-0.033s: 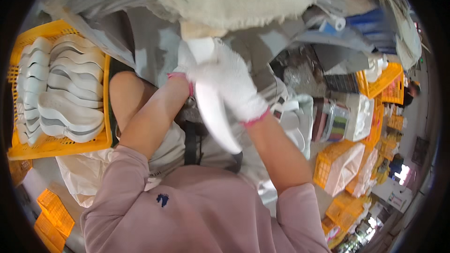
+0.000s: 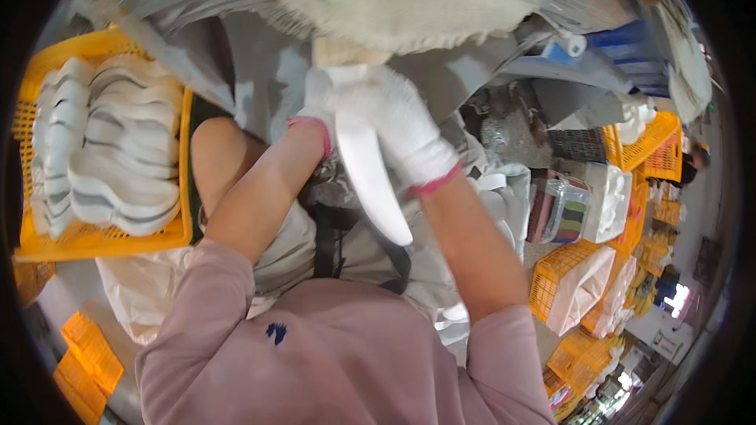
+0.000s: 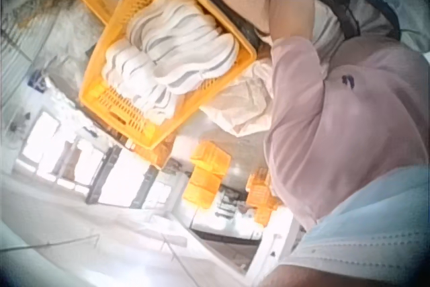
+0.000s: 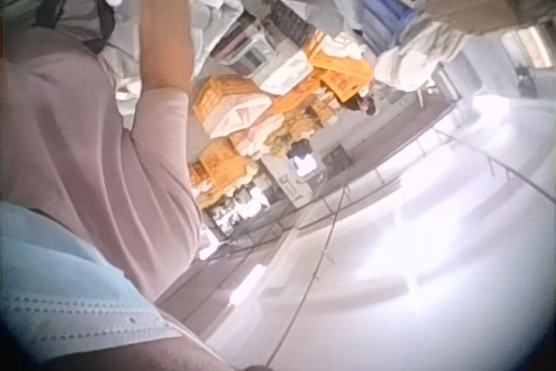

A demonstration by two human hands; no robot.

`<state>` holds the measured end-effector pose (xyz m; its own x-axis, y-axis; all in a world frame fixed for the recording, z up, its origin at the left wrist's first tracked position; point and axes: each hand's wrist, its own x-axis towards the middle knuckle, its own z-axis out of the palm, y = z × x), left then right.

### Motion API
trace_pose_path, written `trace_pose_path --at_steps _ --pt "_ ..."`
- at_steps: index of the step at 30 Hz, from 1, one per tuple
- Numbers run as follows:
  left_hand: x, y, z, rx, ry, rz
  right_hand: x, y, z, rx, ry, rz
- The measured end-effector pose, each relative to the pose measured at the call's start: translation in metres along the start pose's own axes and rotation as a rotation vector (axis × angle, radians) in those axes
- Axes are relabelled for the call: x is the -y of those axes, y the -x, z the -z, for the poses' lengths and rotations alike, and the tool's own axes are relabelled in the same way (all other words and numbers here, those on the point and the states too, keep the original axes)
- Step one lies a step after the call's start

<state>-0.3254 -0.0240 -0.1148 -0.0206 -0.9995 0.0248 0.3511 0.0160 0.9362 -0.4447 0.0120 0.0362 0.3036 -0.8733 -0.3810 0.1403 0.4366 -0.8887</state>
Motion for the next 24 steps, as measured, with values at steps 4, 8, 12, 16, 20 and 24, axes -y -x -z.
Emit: trace_pose_path --at_steps 4,8,12,16,20,24 --pt "0.023 0.006 0.001 -0.120 0.169 0.142 0.009 0.057 -0.026 -0.069 0.882 -0.007" --pt "0.015 -0.008 -0.009 -0.071 0.545 0.504 0.001 0.080 -0.036 -0.244 1.384 -0.047" --pt "-0.027 -0.039 -0.008 -0.204 0.340 0.388 0.021 0.036 -0.023 -0.044 1.476 0.299" --pt "-0.047 -0.017 -0.002 0.035 -0.263 0.383 0.019 0.061 -0.025 -0.046 1.519 0.335" --pt "-0.044 0.027 -0.025 -0.205 0.852 0.584 -0.005 0.116 -0.003 -0.044 1.344 -0.033" --pt "-0.046 0.036 -0.036 -0.233 0.788 0.439 -0.050 0.150 0.042 -0.310 -0.193 -0.192"
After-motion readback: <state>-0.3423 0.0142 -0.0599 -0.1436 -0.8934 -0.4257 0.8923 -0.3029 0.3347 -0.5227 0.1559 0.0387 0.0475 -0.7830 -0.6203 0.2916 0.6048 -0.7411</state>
